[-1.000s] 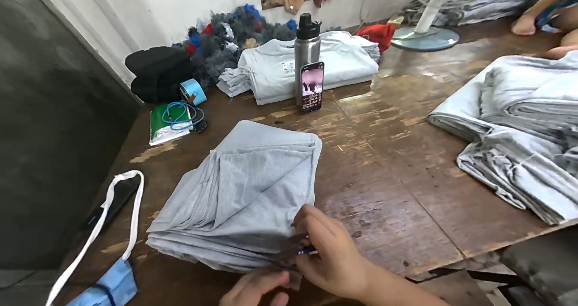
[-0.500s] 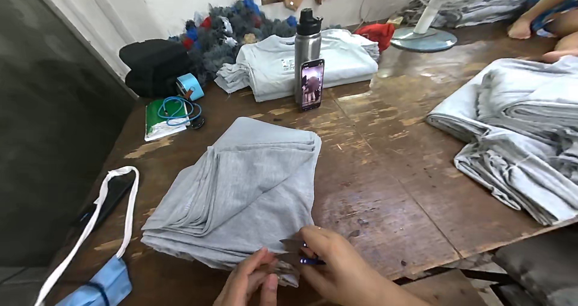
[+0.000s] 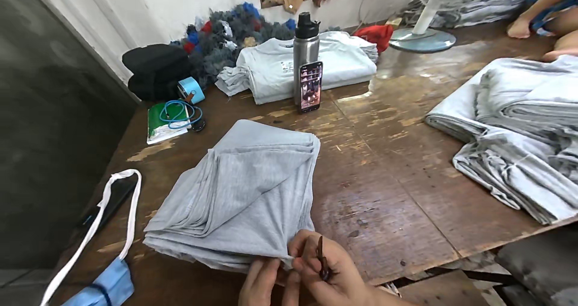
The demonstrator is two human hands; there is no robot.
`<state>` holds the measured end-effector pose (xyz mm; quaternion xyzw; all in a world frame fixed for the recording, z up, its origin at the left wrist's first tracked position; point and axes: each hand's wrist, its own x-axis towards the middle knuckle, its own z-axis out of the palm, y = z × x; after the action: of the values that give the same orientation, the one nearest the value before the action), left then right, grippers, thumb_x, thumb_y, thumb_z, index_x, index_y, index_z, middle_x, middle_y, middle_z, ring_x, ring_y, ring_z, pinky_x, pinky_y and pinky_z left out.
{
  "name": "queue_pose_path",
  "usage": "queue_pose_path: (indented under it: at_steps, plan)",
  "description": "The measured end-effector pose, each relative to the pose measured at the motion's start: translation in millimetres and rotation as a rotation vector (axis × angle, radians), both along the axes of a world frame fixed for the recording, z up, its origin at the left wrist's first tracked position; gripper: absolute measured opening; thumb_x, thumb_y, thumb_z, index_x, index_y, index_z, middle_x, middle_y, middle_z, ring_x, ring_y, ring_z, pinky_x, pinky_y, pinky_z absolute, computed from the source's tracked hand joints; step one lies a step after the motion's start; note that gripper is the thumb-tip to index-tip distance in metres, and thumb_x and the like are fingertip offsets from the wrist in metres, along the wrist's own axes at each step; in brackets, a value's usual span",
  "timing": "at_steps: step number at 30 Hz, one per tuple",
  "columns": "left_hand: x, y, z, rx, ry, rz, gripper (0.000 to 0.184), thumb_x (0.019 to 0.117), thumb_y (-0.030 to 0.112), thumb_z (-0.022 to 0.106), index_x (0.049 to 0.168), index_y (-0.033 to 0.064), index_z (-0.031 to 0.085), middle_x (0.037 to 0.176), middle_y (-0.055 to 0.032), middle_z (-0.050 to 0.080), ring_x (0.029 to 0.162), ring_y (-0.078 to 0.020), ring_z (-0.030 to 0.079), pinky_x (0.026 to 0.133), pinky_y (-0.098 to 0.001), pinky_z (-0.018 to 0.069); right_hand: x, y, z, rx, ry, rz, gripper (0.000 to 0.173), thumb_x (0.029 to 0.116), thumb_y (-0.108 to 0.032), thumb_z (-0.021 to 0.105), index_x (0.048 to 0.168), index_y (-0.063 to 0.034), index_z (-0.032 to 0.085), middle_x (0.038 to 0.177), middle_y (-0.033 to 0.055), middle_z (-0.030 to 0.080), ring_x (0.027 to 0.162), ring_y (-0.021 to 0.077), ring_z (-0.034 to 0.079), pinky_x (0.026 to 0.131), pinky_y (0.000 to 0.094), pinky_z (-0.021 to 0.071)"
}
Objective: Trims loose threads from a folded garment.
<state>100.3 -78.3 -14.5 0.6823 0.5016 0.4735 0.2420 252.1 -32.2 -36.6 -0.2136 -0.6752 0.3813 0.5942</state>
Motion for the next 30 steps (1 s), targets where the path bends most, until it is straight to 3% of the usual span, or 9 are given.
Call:
queue_pose_path:
  at_steps: [5, 8, 11, 14, 18, 23, 26, 30]
  plan:
    - [-2, 6, -7, 0.054, -0.196, -0.002, 0.011, 0.0900, 0.015, 0.077, 0.099, 0.0084, 0.076, 0.096, 0.0044, 0.072, 0.088, 0.0027, 0.069, 0.079, -0.0164, 0.0601, 5, 3, -1, 0.006, -0.031, -0.019, 0.011, 0.0966, -0.003, 0.057, 0.090, -0.0034, 0.048, 0.091, 0.0095, 0.058, 0.079, 0.0053, 0.056, 0.071, 0.0145, 0.0467]
    - [-5, 7, -6, 0.048, -0.233, -0.044, 0.007, 0.0920, 0.012, 0.075, 0.099, 0.0089, 0.076, 0.095, 0.0050, 0.073, 0.087, 0.0014, 0.069, 0.078, -0.0165, 0.0598, 8, 5, -1, 0.013, -0.017, -0.031, 0.011, 0.0984, -0.006, 0.057, 0.091, -0.0036, 0.049, 0.091, 0.0089, 0.058, 0.078, 0.0045, 0.056, 0.070, 0.0143, 0.0468]
    - [-2, 4, -4, -0.028, -0.334, -0.092, 0.013, 0.0942, 0.011, 0.072, 0.108, 0.0102, 0.072, 0.101, 0.0069, 0.074, 0.088, -0.0011, 0.071, 0.081, -0.0217, 0.0621, 7, 5, -1, 0.010, -0.005, -0.018, 0.012, 0.0994, -0.007, 0.058, 0.091, -0.0037, 0.050, 0.092, 0.0087, 0.060, 0.079, 0.0040, 0.057, 0.071, 0.0141, 0.0471]
    - [3, 4, -2, -0.064, -0.451, -0.117, 0.025, 0.0955, 0.015, 0.070, 0.120, 0.0184, 0.067, 0.107, 0.0136, 0.074, 0.094, -0.0009, 0.071, 0.086, -0.0224, 0.0607, 6, 5, -1, 0.031, -0.015, 0.001, 0.013, 0.0992, -0.006, 0.058, 0.091, -0.0038, 0.049, 0.092, 0.0097, 0.061, 0.081, 0.0060, 0.059, 0.072, 0.0156, 0.0491]
    - [8, 5, -4, -0.046, -0.594, -0.102, 0.034, 0.0967, 0.009, 0.067, 0.129, 0.0206, 0.066, 0.121, 0.0128, 0.072, 0.107, -0.0039, 0.069, 0.097, -0.0261, 0.0580, 6, 4, -4, 0.038, -0.076, 0.011, 0.009, 0.0975, -0.004, 0.057, 0.093, -0.0026, 0.050, 0.092, 0.0112, 0.060, 0.079, 0.0076, 0.058, 0.070, 0.0164, 0.0488]
    - [8, 8, -5, -0.020, -0.606, -0.086, 0.032, 0.0937, 0.009, 0.071, 0.121, 0.0248, 0.071, 0.110, 0.0136, 0.076, 0.098, -0.0011, 0.072, 0.090, -0.0214, 0.0593, 8, 4, -4, 0.049, -0.094, 0.008, 0.008, 0.0975, -0.003, 0.056, 0.093, -0.0025, 0.049, 0.092, 0.0120, 0.060, 0.079, 0.0085, 0.058, 0.071, 0.0166, 0.0488]
    - [4, 9, -7, -0.022, -0.607, -0.090, 0.031, 0.0939, 0.010, 0.071, 0.120, 0.0265, 0.071, 0.108, 0.0134, 0.076, 0.096, -0.0007, 0.072, 0.088, -0.0206, 0.0596, 8, 4, -3, 0.051, -0.091, 0.038, 0.014, 0.1000, -0.010, 0.061, 0.096, -0.0027, 0.049, 0.095, 0.0118, 0.059, 0.082, 0.0088, 0.058, 0.073, 0.0170, 0.0496]
    - [1, 9, -7, -0.035, -0.616, -0.102, 0.030, 0.0950, 0.013, 0.070, 0.121, 0.0277, 0.072, 0.107, 0.0127, 0.076, 0.094, -0.0010, 0.072, 0.087, -0.0210, 0.0600, 8, 5, -3, 0.067, -0.086, 0.040, 0.012, 0.0946, -0.003, 0.061, 0.099, -0.0020, 0.049, 0.099, 0.0129, 0.061, 0.084, 0.0093, 0.060, 0.074, 0.0171, 0.0506]
